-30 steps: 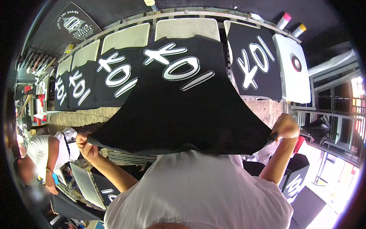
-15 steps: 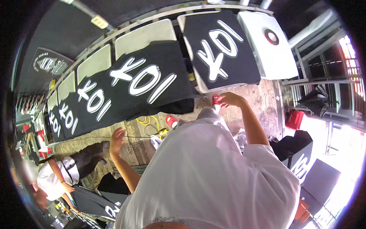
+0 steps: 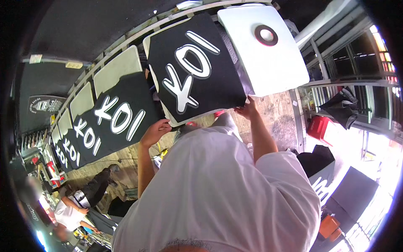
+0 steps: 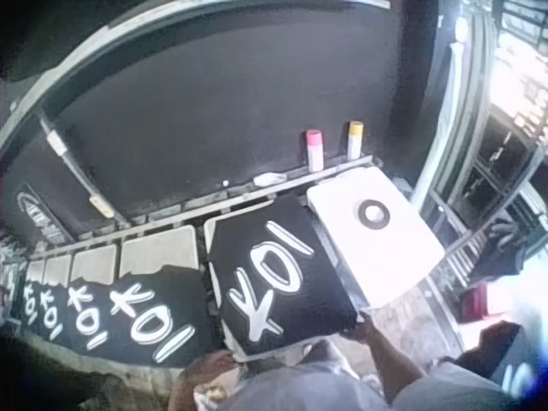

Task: Operate a heat press and screen printing equipment to print designs on black and white t-shirts.

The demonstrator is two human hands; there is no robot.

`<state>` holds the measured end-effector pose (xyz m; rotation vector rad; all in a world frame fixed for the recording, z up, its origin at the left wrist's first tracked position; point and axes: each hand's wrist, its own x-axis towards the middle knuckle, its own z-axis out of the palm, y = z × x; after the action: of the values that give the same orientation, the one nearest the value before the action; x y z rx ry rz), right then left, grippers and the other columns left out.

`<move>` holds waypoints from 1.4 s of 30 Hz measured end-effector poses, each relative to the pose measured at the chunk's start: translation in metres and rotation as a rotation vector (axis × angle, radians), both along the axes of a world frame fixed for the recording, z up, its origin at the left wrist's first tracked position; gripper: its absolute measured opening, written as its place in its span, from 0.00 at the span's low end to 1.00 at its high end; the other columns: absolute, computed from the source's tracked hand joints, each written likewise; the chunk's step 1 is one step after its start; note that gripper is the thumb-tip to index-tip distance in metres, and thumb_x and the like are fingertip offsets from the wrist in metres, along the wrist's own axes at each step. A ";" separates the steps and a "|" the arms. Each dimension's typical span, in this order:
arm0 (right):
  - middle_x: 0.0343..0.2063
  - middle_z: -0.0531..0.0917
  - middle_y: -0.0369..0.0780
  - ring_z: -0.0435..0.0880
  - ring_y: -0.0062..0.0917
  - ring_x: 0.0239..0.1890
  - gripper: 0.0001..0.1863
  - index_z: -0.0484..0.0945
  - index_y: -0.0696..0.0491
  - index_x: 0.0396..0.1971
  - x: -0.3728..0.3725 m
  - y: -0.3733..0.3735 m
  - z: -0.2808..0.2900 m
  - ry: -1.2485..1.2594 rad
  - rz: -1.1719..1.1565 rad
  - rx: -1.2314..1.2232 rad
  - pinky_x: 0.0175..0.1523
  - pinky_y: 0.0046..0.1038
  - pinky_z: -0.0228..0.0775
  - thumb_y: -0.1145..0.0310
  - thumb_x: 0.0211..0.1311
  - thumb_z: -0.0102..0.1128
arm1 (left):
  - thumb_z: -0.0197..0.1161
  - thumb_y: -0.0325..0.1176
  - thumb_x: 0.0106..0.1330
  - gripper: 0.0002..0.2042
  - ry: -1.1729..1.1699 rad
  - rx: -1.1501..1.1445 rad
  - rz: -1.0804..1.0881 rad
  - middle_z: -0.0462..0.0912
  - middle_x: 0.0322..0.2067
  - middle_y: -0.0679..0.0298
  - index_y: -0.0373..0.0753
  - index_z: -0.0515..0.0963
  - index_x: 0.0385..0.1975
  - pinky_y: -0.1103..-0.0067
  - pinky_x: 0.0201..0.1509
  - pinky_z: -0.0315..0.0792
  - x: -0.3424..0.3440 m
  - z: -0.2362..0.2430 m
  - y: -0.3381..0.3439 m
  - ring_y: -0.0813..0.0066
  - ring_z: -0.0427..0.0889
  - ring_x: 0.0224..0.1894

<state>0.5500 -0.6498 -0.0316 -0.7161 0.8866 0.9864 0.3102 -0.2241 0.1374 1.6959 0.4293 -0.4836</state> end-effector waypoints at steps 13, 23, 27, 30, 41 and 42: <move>0.33 0.81 0.35 0.79 0.23 0.35 0.15 0.77 0.52 0.42 0.016 0.020 0.072 -0.623 -0.431 -0.310 0.35 0.24 0.67 0.64 0.57 0.65 | 0.66 0.39 0.61 0.21 -0.180 0.220 -0.194 0.85 0.35 0.55 0.34 0.73 0.50 0.76 0.44 0.76 0.101 0.056 -0.019 0.67 0.84 0.41; 0.55 0.75 0.49 0.73 0.38 0.58 0.25 0.69 0.62 0.57 0.071 0.102 0.242 -0.855 -0.078 0.453 0.66 0.42 0.61 0.62 0.65 0.51 | 0.65 0.46 0.60 0.22 -0.226 0.193 -0.432 0.83 0.37 0.62 0.36 0.75 0.48 0.74 0.47 0.73 0.054 0.007 -0.057 0.70 0.81 0.41; 0.60 0.71 0.45 0.67 0.34 0.64 0.24 0.66 0.61 0.61 0.080 0.158 0.275 -1.042 0.160 0.235 0.70 0.34 0.53 0.72 0.65 0.48 | 0.66 0.42 0.61 0.23 -0.340 -0.021 -0.135 0.79 0.46 0.60 0.38 0.72 0.52 0.77 0.48 0.72 0.063 0.033 -0.078 0.72 0.79 0.43; 0.51 0.79 0.41 0.74 0.27 0.56 0.24 0.75 0.53 0.54 0.033 0.247 0.343 -1.750 0.909 -0.052 0.62 0.25 0.60 0.73 0.52 0.58 | 0.70 0.27 0.56 0.38 -0.424 -0.456 0.267 0.64 0.60 0.66 0.45 0.57 0.66 0.76 0.55 0.70 0.070 0.035 -0.094 0.75 0.71 0.54; 0.41 0.82 0.44 0.82 0.38 0.43 0.16 0.79 0.54 0.43 0.063 0.206 0.220 -1.607 1.777 0.237 0.50 0.32 0.73 0.74 0.51 0.60 | 0.60 0.32 0.66 0.02 -0.230 -0.635 1.461 0.81 0.31 0.71 0.45 0.74 0.31 0.73 0.41 0.73 0.073 -0.091 -0.145 0.77 0.78 0.32; 0.39 0.83 0.43 0.81 0.39 0.43 0.15 0.79 0.55 0.40 0.094 0.191 0.209 -1.787 1.751 -0.005 0.49 0.33 0.73 0.77 0.49 0.58 | 0.60 0.31 0.66 0.05 -0.241 -0.648 1.543 0.80 0.30 0.72 0.47 0.74 0.28 0.74 0.42 0.72 0.081 -0.081 -0.151 0.78 0.78 0.31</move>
<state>0.6440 -0.4591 0.1770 -1.8815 -1.6258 1.1273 0.3916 -0.3751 0.0564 0.4470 1.0804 0.6614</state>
